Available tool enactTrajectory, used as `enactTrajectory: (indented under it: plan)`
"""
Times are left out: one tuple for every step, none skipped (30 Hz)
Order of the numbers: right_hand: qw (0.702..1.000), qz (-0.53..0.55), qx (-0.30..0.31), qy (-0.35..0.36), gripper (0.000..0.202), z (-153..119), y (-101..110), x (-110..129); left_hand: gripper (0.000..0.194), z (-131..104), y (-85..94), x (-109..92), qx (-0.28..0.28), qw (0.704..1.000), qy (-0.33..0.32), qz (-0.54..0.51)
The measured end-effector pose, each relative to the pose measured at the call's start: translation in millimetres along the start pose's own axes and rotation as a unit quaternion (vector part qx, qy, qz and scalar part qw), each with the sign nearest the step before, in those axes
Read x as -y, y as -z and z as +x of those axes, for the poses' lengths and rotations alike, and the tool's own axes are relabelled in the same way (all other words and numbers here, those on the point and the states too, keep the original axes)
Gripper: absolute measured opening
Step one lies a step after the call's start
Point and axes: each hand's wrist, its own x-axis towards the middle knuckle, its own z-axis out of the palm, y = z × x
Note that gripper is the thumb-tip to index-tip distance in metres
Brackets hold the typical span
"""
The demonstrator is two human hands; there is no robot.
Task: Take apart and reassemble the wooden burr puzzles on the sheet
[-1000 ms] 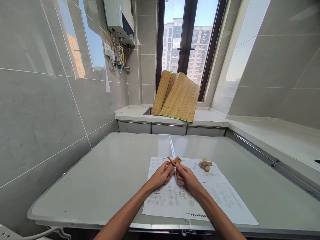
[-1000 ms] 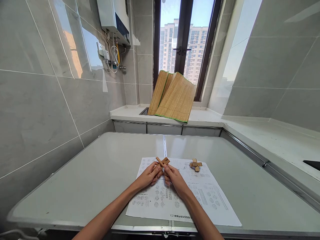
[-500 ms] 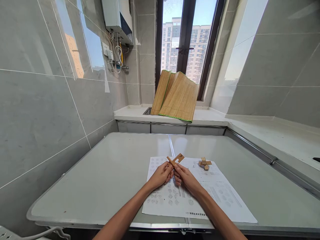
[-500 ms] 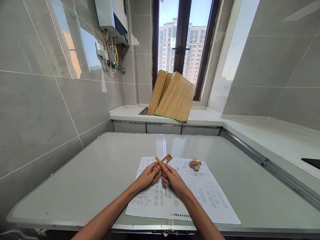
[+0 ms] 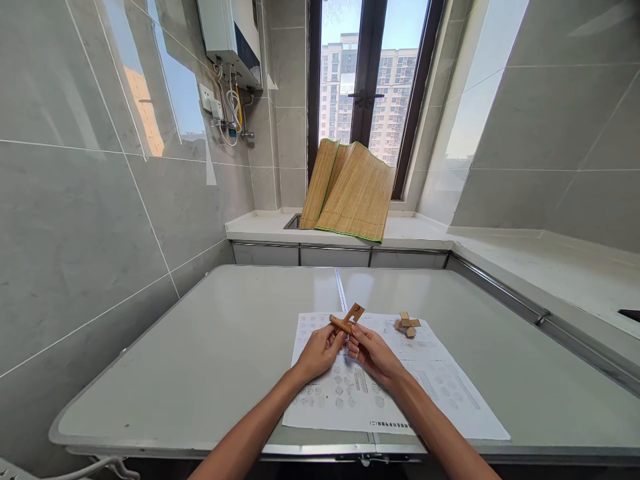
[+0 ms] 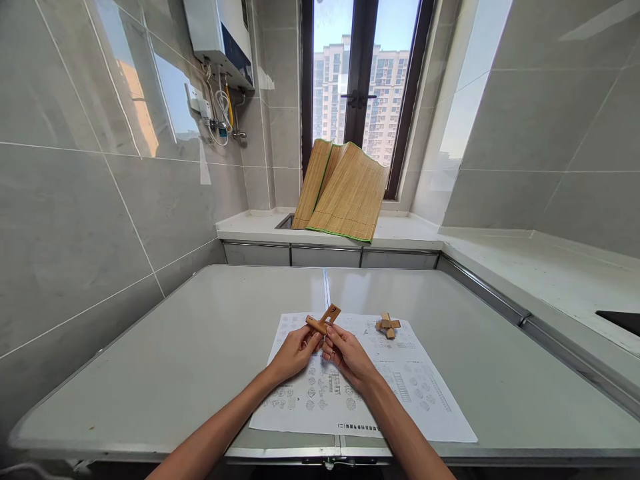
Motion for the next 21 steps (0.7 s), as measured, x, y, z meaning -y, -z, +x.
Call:
enactTrajectory:
  plan:
    - [1.000,-0.002,-0.005,-0.001,0.040,0.4,0.5,-0.3,0.038,-0.2,0.7,-0.5,-0.001,1.000,-0.004,0.017]
    - [1.000,-0.003,-0.012,0.000,0.039,0.9,1.0,-0.5,0.038,-0.4,1.6,-1.4,0.004,1.000,-0.007,0.025]
    - [1.000,-0.003,-0.022,0.003,0.037,1.3,1.6,-0.5,0.038,-0.7,2.7,-2.5,0.013,1.000,-0.009,0.025]
    - [0.999,-0.002,-0.032,0.007,0.037,1.6,2.2,-0.2,0.039,-1.2,3.8,-3.8,0.025,0.999,-0.010,0.022]
    - [0.999,-0.001,-0.041,0.013,0.038,1.7,2.6,0.3,0.039,-1.7,4.9,-5.1,0.035,0.999,-0.011,0.019]
    - [0.999,0.000,-0.047,0.018,0.039,1.6,2.9,1.1,0.040,-2.4,5.8,-6.4,0.042,0.999,-0.011,0.019]
    - [0.999,0.001,-0.047,0.019,0.040,1.2,3.0,2.0,0.040,-3.1,6.5,-7.5,0.045,0.999,-0.010,0.020]
    - [0.999,0.002,-0.043,0.018,0.040,0.7,2.9,2.9,0.041,-3.9,7.0,-8.2,0.044,0.999,-0.009,0.021]
    - [0.999,0.002,-0.038,0.016,0.040,0.1,2.6,3.8,0.041,-4.6,7.1,-8.6,0.043,0.999,-0.006,0.021]
    - [0.999,0.002,-0.035,0.013,0.039,-0.5,2.2,4.6,0.041,-5.3,6.9,-8.6,0.042,0.999,-0.004,0.020]
    - [0.999,0.001,-0.031,0.009,0.038,-1.1,1.7,5.2,0.041,-5.8,6.5,-8.2,0.041,0.999,-0.001,0.020]
    - [1.000,-0.002,-0.028,0.004,0.038,-1.6,1.2,5.5,0.041,-6.1,5.9,-7.5,0.041,0.999,0.000,0.021]
    - [1.000,-0.007,-0.024,-0.001,0.037,-2.0,0.7,5.5,0.041,-6.3,5.2,-6.7,0.042,0.999,0.000,0.022]
    - [1.000,-0.011,-0.020,-0.007,0.037,-2.2,0.2,5.2,0.041,-6.3,4.4,-5.6,0.045,0.999,-0.001,0.023]
    - [1.000,-0.014,-0.014,-0.012,0.038,-2.3,-0.2,4.6,0.040,-6.1,3.7,-4.5,0.046,0.999,-0.003,0.024]
    - [1.000,-0.016,-0.008,-0.016,0.038,-2.2,-0.6,3.9,0.040,-5.9,3.1,-3.4,0.046,0.999,-0.005,0.023]
    - [1.000,-0.019,-0.003,-0.017,0.039,-2.1,-1.0,3.1,0.040,-5.7,2.6,-2.2,0.045,0.999,-0.006,0.022]
    - [1.000,-0.022,0.000,-0.017,0.039,-2.0,-1.3,2.3,0.040,-5.4,2.3,-1.2,0.044,0.999,-0.006,0.020]
    - [1.000,-0.024,0.003,-0.016,0.039,-2.0,-1.8,1.7,0.041,-5.3,2.0,-0.3,0.042,0.999,-0.006,0.018]
    - [1.000,-0.026,0.005,-0.015,0.039,-2.0,-2.2,1.1,0.041,-5.2,1.8,0.5,0.041,0.999,-0.005,0.016]
    - [1.000,-0.026,0.008,-0.014,0.038,-2.2,-2.6,0.7,0.041,-5.2,1.6,0.9,0.039,0.999,-0.005,0.012]
